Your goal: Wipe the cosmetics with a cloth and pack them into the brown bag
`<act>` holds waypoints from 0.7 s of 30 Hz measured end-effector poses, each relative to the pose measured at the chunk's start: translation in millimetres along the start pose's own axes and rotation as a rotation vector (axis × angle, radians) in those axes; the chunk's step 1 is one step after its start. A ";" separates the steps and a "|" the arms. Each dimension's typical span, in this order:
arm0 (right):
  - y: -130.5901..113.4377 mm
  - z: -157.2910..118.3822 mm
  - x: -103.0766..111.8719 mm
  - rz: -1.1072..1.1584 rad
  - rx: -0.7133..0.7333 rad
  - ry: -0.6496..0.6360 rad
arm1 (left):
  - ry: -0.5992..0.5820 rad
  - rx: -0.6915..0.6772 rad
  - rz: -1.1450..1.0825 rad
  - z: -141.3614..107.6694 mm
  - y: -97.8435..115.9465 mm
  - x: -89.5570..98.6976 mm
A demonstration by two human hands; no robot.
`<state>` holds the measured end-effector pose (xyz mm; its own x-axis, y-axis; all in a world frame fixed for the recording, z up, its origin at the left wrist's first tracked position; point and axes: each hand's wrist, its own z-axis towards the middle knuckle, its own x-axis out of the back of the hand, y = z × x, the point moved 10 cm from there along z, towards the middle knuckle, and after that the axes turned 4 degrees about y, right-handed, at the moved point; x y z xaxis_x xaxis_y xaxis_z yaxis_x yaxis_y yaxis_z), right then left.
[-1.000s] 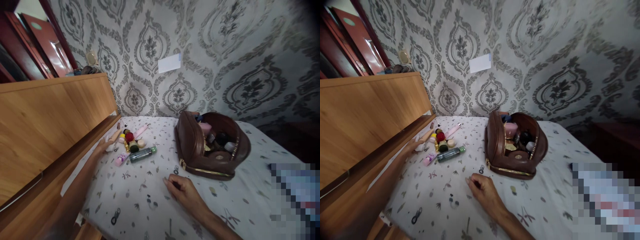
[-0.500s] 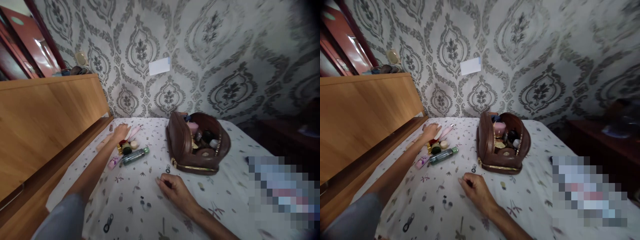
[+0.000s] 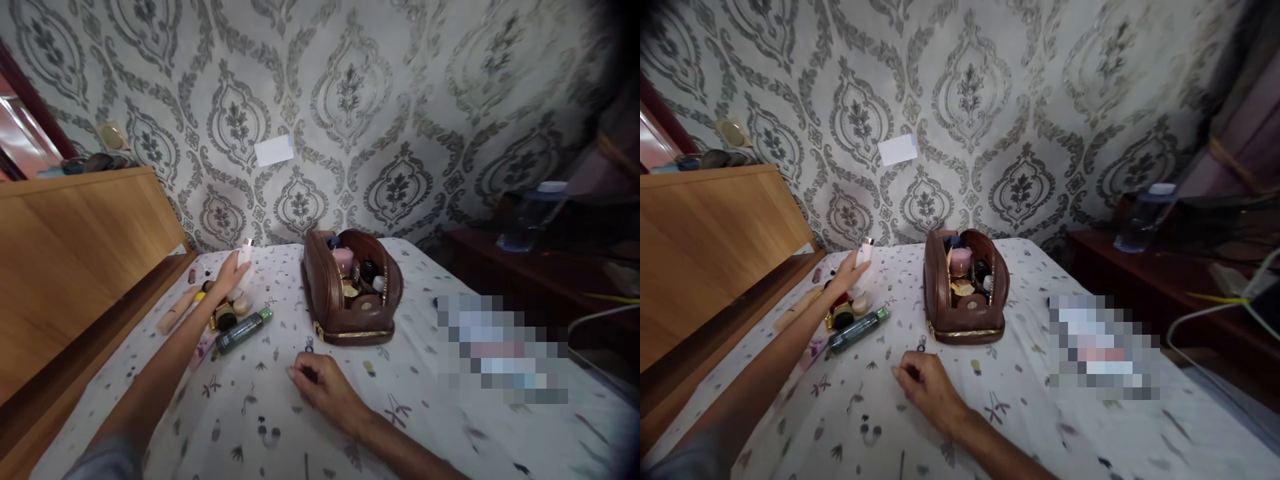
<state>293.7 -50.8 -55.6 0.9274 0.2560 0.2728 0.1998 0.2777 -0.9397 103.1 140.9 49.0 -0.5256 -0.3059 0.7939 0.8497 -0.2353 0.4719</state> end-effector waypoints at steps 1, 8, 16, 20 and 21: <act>-1.1 -0.3 5.6 0.003 0.011 0.047 | 0.006 -0.022 -0.068 -10.3 12.1 4.5; -0.5 -3.9 5.8 0.295 0.013 0.069 | -0.187 0.066 -0.738 -145.9 81.4 -34.5; -1.4 -6.9 -9.1 0.459 -0.117 -0.038 | -0.006 -0.043 -0.576 -170.7 86.7 -4.4; -8.7 -10.0 -13.0 0.407 -0.119 -0.109 | 0.053 -0.259 -0.466 -166.7 104.5 28.7; -13.1 -10.3 -13.0 0.376 -0.081 -0.120 | 0.008 -0.366 -0.384 -171.0 116.7 26.4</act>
<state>282.3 -67.3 -49.0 0.8980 0.4335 -0.0754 -0.1175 0.0711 -0.9905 181.1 -52.3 59.5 -0.7974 -0.1408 0.5867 0.5264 -0.6378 0.5623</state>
